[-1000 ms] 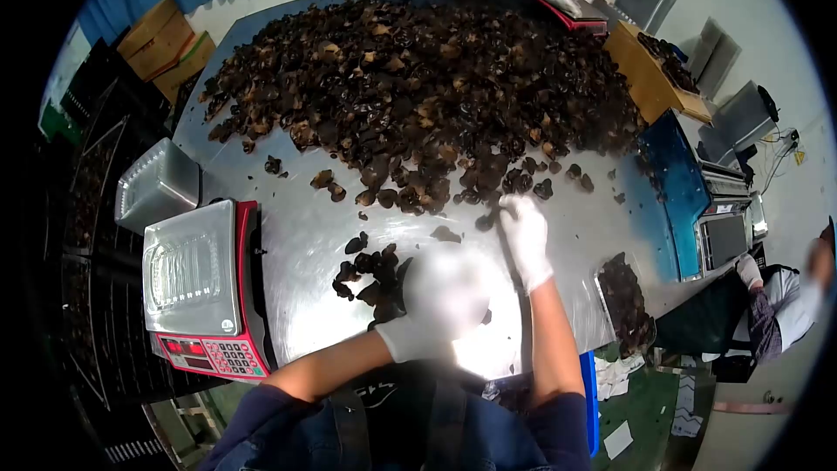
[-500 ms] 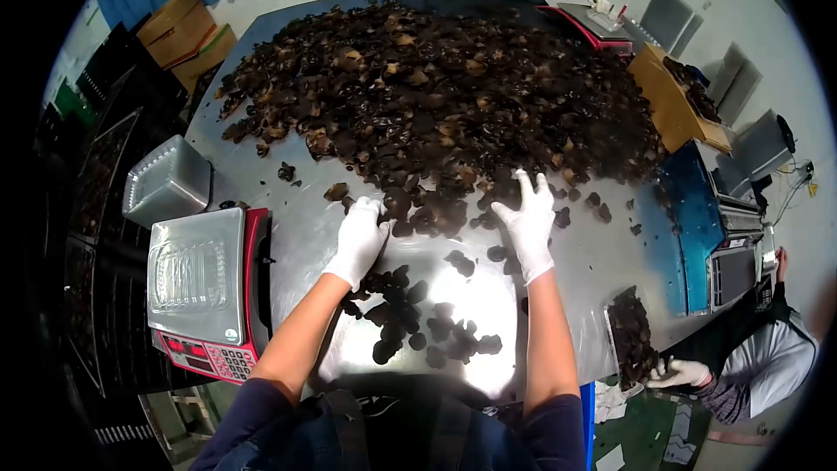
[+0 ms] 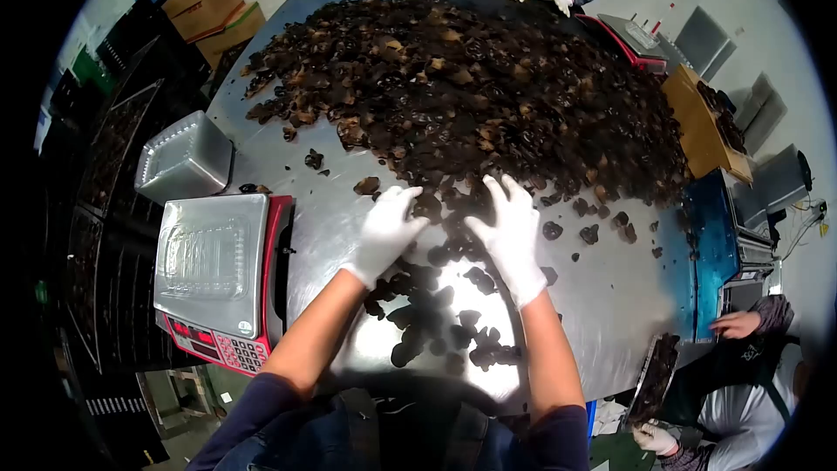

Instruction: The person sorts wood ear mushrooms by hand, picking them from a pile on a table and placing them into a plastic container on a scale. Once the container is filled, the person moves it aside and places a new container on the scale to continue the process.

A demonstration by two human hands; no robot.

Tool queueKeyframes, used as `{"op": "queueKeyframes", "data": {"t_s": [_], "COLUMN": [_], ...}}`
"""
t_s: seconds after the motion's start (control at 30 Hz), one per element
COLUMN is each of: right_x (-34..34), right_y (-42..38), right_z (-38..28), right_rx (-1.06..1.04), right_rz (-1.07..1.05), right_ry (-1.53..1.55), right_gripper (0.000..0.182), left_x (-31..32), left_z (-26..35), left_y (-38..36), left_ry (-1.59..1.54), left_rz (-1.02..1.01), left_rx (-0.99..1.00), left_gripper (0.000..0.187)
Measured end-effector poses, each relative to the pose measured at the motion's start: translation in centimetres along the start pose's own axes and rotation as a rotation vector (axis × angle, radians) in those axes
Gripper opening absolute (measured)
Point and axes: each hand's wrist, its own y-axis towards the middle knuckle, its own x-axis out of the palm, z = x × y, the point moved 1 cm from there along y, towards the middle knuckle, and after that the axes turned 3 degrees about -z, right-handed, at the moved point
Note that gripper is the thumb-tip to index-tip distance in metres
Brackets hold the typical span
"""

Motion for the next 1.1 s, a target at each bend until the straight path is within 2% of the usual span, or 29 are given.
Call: {"op": "queueKeyframes", "data": {"t_s": [0.03, 0.1, 0.13, 0.17, 0.23, 0.27, 0.3, 0.37, 0.4, 0.43, 0.5, 0.57, 0.6, 0.63, 0.67, 0.7, 0.73, 0.77, 0.8, 0.83, 0.87, 0.9, 0.93, 0.97, 1.0, 1.03, 1.07, 1.1], "right_x": [1.5, 3.3, 3.3, 3.1, 1.1, 0.3, -0.5, -2.5, -3.2, -4.1, -6.2, -8.0, -8.3, -8.4, -9.5, -9.8, -9.9, -9.8, -9.0, -7.9, -6.6, -5.5, -4.3, -1.7, -1.3, 2.3, 2.9, 3.3], "right_y": [0.9, 0.2, -0.6, -1.9, -5.4, -7.2, -8.9, -11.4, -12.5, -13.5, -15.6, -17.8, -18.8, -19.5, -19.1, -18.6, -17.9, -17.0, -15.7, -14.5, -13.1, -11.7, -10.6, -10.1, -9.5, -10.6, -11.5, -12.7], "right_z": [0.0, -0.2, -0.2, 0.0, -0.5, -0.6, -0.7, -0.6, 0.1, 1.0, 2.3, 4.1, 5.6, 6.6, 6.0, 5.6, 5.0, 4.4, 3.8, 3.4, 2.5, 1.4, 0.2, 0.4, -1.3, -0.9, -3.0, -4.4], "right_rx": [-0.028, -0.053, -0.109, -0.148, -0.146, -0.148, -0.150, -0.124, -0.074, -0.026, 0.021, 0.067, 0.135, 0.200, 0.246, 0.248, 0.235, 0.221, 0.221, 0.136, 0.094, -0.003, 0.016, -0.046, -0.066, -0.163, -0.190, -0.202], "right_rz": [-0.020, -0.114, -0.092, -0.055, -0.162, -0.140, -0.114, 0.011, 0.053, 0.097, 0.170, 0.199, 0.237, 0.275, 0.240, 0.242, 0.204, 0.166, 0.120, 0.109, 0.100, 0.123, 0.092, 0.099, -0.027, -0.025, -0.111, -0.148], "right_ry": [-0.006, -0.129, -0.141, -0.082, -0.018, -0.021, -0.025, -0.010, 0.010, 0.031, 0.044, -0.032, 0.078, 0.189, 0.185, 0.184, 0.171, 0.158, 0.207, 0.140, 0.135, 0.049, 0.003, -0.087, -0.018, -0.129, -0.238, -0.180], "right_gripper": [0.064, 0.062, 0.057, 0.051, 0.047, 0.046, 0.044, 0.041, 0.039, 0.036, 0.032, 0.030, 0.029, 0.029, 0.028, 0.028, 0.028, 0.028, 0.028, 0.030, 0.037, 0.046, 0.055, 0.058, 0.060, 0.063, 0.065, 0.064], "left_x": [0.4, 0.9, 0.6, 0.8, 1.2, 1.4, 1.1, 0.2, 0.5, 0.2, -1.0, -1.1, -1.1, 1.1, 1.9, 0.6, -1.2, 0.9, 3.2, 3.8, 1.6, -0.3, 0.2, 0.4, 0.0, -1.3, -2.2, -2.9], "left_z": [0.3, 0.4, 0.6, 0.1, -1.0, -1.0, -0.9, -0.7, -1.3, -0.8, 0.9, 4.0, 6.3, 7.3, 9.6, 13.6, 16.6, 16.1, 14.0, 13.0, 12.3, 10.8, 8.8, 6.9, 5.1, 4.3, 3.8, 3.4], "left_y": [0.7, 1.5, 1.0, 0.4, -1.1, -1.4, -1.6, -1.8, -2.3, -2.4, -2.6, -4.3, -6.1, -8.8, -11.0, -11.6, -12.0, -14.0, -14.3, -13.7, -11.6, -9.2, -7.5, -7.6, -7.3, -7.9, -8.5, -9.2], "left_ry": [0.170, 0.210, 0.213, 0.212, 0.126, 0.097, 0.094, -0.031, -0.059, -0.060, -0.078, -0.311, -0.362, -0.471, -0.364, -0.519, -0.306, -0.364, -0.275, -0.187, -0.106, 0.064, -0.044, 0.214, 0.270, 0.261, 0.177, 0.092], "left_rz": [-0.038, -0.262, -0.222, -0.223, -0.066, 0.012, 0.009, -0.056, 0.117, 0.113, 0.312, 0.145, -0.101, -0.181, -0.326, -0.656, -1.001, -0.912, -0.762, -0.613, -0.350, -0.213, -0.255, -0.114, -0.150, -0.298, -0.380, -0.465], "left_rx": [-0.050, -0.139, -0.095, -0.097, 0.013, -0.017, -0.019, -0.200, -0.024, -0.020, 0.069, -0.144, -0.188, 0.118, 0.323, 0.241, 0.256, 0.390, 0.453, 0.511, 0.506, 0.632, 0.274, 0.246, 0.198, 0.133, 0.096, 0.056], "left_gripper": [0.044, 0.046, 0.035, 0.035, 0.026, 0.017, 0.017, 0.014, 0.011, 0.011, 0.010, 0.008, 0.012, 0.016, 0.026, 0.031, 0.033, 0.039, 0.039, 0.039, 0.039, 0.039, 0.044, 0.049, 0.052, 0.051, 0.048, 0.046]}}
